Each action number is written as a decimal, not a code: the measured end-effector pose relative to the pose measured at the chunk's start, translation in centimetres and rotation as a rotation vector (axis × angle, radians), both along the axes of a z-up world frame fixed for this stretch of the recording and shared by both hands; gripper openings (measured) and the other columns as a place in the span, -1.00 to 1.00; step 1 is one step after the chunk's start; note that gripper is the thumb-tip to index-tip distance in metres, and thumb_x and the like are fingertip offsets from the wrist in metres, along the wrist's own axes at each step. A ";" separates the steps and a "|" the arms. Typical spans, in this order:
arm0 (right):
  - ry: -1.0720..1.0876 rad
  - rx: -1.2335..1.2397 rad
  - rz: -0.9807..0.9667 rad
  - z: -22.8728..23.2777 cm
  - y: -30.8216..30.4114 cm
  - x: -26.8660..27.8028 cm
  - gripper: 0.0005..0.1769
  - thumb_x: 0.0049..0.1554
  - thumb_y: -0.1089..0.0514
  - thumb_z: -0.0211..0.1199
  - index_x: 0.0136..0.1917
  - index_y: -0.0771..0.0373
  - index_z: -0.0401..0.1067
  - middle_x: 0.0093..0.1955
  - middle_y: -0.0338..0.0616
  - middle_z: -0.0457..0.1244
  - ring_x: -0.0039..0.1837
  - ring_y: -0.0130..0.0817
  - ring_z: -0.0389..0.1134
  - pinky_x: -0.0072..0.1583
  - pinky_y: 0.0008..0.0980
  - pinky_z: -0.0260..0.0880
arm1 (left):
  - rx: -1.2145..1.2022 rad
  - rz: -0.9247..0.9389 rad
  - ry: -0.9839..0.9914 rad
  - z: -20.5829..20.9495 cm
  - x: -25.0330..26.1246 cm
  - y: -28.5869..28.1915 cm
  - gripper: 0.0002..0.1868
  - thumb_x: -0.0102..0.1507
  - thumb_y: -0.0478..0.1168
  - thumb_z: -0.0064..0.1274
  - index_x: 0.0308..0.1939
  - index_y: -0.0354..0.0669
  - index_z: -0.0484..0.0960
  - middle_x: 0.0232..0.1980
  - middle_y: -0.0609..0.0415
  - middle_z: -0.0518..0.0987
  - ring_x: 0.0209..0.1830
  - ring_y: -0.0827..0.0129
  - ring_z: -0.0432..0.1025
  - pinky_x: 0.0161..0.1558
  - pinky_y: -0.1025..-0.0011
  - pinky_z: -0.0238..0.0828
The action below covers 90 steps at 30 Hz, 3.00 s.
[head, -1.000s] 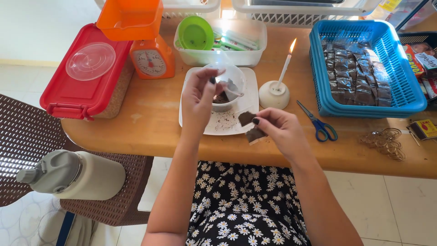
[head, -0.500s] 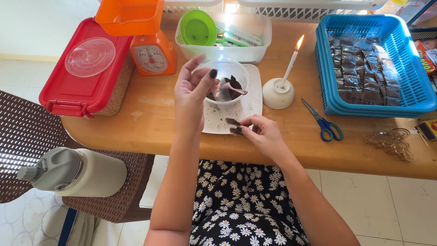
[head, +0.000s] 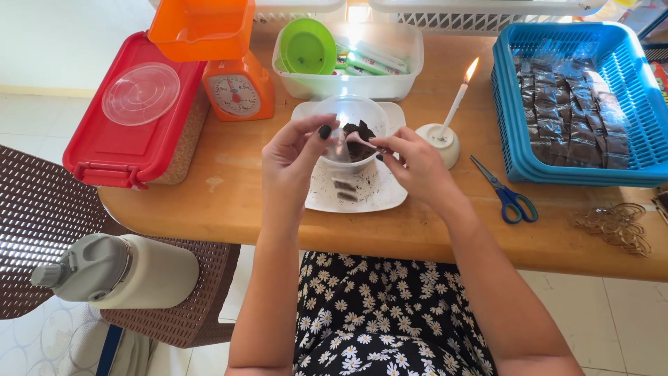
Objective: Filling small plastic bags with dark powder using a spoon and sealing them with a candle flame.
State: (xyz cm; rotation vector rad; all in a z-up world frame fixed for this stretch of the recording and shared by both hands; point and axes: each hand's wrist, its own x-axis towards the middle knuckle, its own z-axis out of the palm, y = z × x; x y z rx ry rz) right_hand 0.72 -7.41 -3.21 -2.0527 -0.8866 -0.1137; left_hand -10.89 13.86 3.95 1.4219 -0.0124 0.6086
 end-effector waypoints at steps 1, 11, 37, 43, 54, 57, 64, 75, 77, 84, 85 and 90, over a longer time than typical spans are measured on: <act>0.001 0.000 0.000 0.1 0.0 0.3 -0.64 0.32 0.37 0.33 0.35 0.20 0.67 -0.01 -0.05 0.36 -0.04 -0.19 0.46 0.01 -0.26 0.50 | 0.000 0.000 0.001 -0.1 -0.2 0.1 -0.79 0.49 -0.17 0.26 0.19 -0.05 0.83 0.01 0.05 0.81 -0.04 0.48 0.68 0.13 0.44 0.67; -0.087 0.084 -0.029 0.0 3.0 1.5 -0.81 0.38 0.11 0.27 0.17 0.10 0.65 -0.17 -0.22 0.40 -0.21 -0.34 0.37 -0.08 -0.28 0.45 | -0.048 0.027 0.043 -2.1 -0.3 0.1 -0.78 0.52 -0.11 0.21 0.17 -0.06 0.82 -0.01 0.04 0.82 -0.05 0.51 0.67 0.08 0.46 0.67; 0.867 0.971 -0.148 -5.6 -1.0 0.2 -0.70 0.51 0.04 0.11 0.29 0.23 0.56 0.03 0.03 0.55 0.01 -0.28 0.64 0.14 -0.35 0.67 | -0.066 0.007 0.071 -1.6 -1.1 -0.6 -0.76 0.52 -0.08 0.20 0.17 -0.06 0.81 0.01 0.00 0.82 -0.05 0.47 0.66 0.09 0.45 0.66; 0.790 0.976 -0.157 -5.6 -1.1 0.2 -0.70 0.52 0.02 0.13 0.28 0.24 0.54 0.01 0.07 0.54 0.00 -0.23 0.65 0.13 -0.34 0.69 | -0.060 0.011 0.080 -1.5 -1.0 -0.8 -0.74 0.51 -0.06 0.20 0.18 -0.06 0.81 0.01 0.00 0.83 -0.05 0.50 0.65 0.10 0.45 0.65; 0.662 0.892 -0.159 -3.7 -1.2 -1.2 -0.66 0.54 -0.02 0.12 0.30 0.26 0.52 0.03 0.09 0.53 0.05 -0.17 0.65 0.17 -0.28 0.68 | -0.055 0.007 0.089 -1.3 -1.1 -0.9 -0.73 0.50 -0.05 0.21 0.19 -0.06 0.82 0.01 0.01 0.83 -0.05 0.50 0.65 0.11 0.45 0.65; 0.639 0.900 -0.143 -3.4 -1.0 -1.3 -0.66 0.54 -0.03 0.10 0.32 0.24 0.50 0.04 0.08 0.53 0.08 -0.18 0.65 0.19 -0.30 0.67 | -0.056 0.008 0.081 -1.3 -0.9 -0.8 -0.72 0.50 -0.04 0.21 0.19 -0.06 0.81 0.01 0.02 0.83 -0.04 0.51 0.64 0.11 0.45 0.65; 0.660 0.927 -0.128 -4.8 -0.7 -1.3 -0.68 0.55 0.01 0.07 0.34 0.25 0.49 0.06 0.07 0.52 0.10 -0.18 0.64 0.22 -0.28 0.66 | -0.044 0.005 0.074 -1.2 -0.8 -0.9 -0.72 0.51 -0.05 0.22 0.21 -0.06 0.81 0.03 0.00 0.83 -0.02 0.50 0.63 0.15 0.43 0.64; 0.774 0.989 -0.157 -5.8 -0.9 -1.0 -0.72 0.55 0.07 0.05 0.34 0.23 0.49 0.05 0.06 0.52 0.08 -0.21 0.64 0.21 -0.28 0.68 | -0.040 -0.002 0.047 -1.3 -0.8 -0.9 -0.74 0.51 -0.10 0.21 0.21 -0.09 0.81 0.01 -0.01 0.83 -0.04 0.52 0.63 0.20 0.40 0.62; 0.779 0.999 -0.150 -5.6 -0.9 -1.0 -0.71 0.55 0.08 0.05 0.34 0.23 0.49 0.05 0.07 0.52 0.08 -0.19 0.64 0.22 -0.28 0.68 | -0.041 -0.006 0.048 -1.3 -0.6 -0.9 -0.73 0.51 -0.09 0.21 0.21 -0.09 0.81 0.01 -0.01 0.82 -0.04 0.51 0.63 0.20 0.39 0.63; 0.802 1.019 -0.156 -6.5 -1.0 -1.0 -0.71 0.54 0.09 0.06 0.34 0.26 0.49 0.04 0.09 0.53 0.07 -0.17 0.64 0.21 -0.25 0.69 | -0.003 -0.023 0.087 -1.1 -0.6 -0.5 -0.72 0.52 -0.08 0.20 0.22 -0.08 0.81 0.02 0.01 0.82 -0.05 0.51 0.63 0.15 0.40 0.65; 0.802 1.018 -0.155 -6.4 -1.1 -1.1 -0.71 0.54 0.09 0.06 0.34 0.26 0.49 0.04 0.09 0.53 0.07 -0.17 0.64 0.21 -0.25 0.69 | -0.003 -0.022 0.086 -1.2 -0.5 -0.5 -0.72 0.52 -0.08 0.20 0.22 -0.08 0.81 0.02 0.01 0.82 -0.05 0.51 0.63 0.15 0.40 0.65; 0.750 1.016 -0.162 -4.0 -0.9 -0.8 -0.69 0.54 0.01 0.08 0.29 0.21 0.53 -0.02 0.03 0.51 0.01 -0.24 0.62 0.14 -0.33 0.68 | 0.052 -0.093 0.159 -2.1 0.1 0.7 -0.72 0.49 -0.07 0.25 0.19 -0.09 0.84 -0.07 0.01 0.82 -0.13 0.46 0.65 0.03 0.41 0.69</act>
